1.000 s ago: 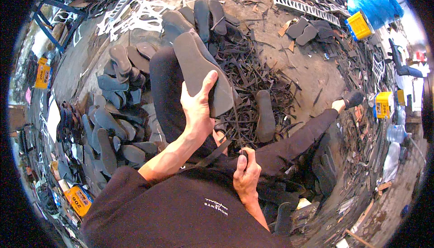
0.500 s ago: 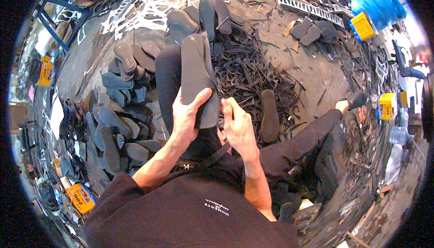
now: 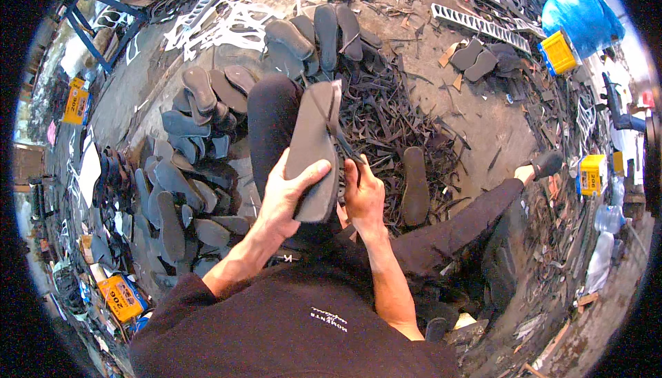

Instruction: The person sits cross-legged on the floor and uses a knife to trim the edges of dark rubber shoe insoles. They repeatedly pick up insoles, shave off thin strips, and place the trimmed pieces aside. The workspace is cluttered with rubber scraps and finished insoles.

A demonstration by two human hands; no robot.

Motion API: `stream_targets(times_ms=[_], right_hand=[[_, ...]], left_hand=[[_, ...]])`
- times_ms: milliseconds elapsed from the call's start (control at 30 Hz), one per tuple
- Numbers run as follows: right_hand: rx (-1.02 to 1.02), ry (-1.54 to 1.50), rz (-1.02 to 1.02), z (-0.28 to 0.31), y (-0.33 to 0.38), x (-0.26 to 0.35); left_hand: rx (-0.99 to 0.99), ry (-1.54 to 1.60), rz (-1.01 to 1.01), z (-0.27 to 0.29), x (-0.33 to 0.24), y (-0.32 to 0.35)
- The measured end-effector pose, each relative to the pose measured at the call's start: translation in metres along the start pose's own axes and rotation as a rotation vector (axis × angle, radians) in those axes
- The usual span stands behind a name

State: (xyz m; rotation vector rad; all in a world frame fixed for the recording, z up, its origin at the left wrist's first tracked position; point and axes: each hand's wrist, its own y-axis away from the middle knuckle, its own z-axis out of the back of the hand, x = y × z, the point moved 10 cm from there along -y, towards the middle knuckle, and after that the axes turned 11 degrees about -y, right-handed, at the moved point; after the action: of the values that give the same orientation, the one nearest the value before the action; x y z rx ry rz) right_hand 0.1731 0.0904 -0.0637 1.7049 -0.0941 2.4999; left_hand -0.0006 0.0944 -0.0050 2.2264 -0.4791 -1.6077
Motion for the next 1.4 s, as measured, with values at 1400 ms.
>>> stream_targets(times_ms=[1400], right_hand=[[0.366, 0.027, -0.229, 0.154, 0.023, 0.140]], left_hand=[[0.654, -0.230, 0.159, -0.104, -0.021, 0.021]])
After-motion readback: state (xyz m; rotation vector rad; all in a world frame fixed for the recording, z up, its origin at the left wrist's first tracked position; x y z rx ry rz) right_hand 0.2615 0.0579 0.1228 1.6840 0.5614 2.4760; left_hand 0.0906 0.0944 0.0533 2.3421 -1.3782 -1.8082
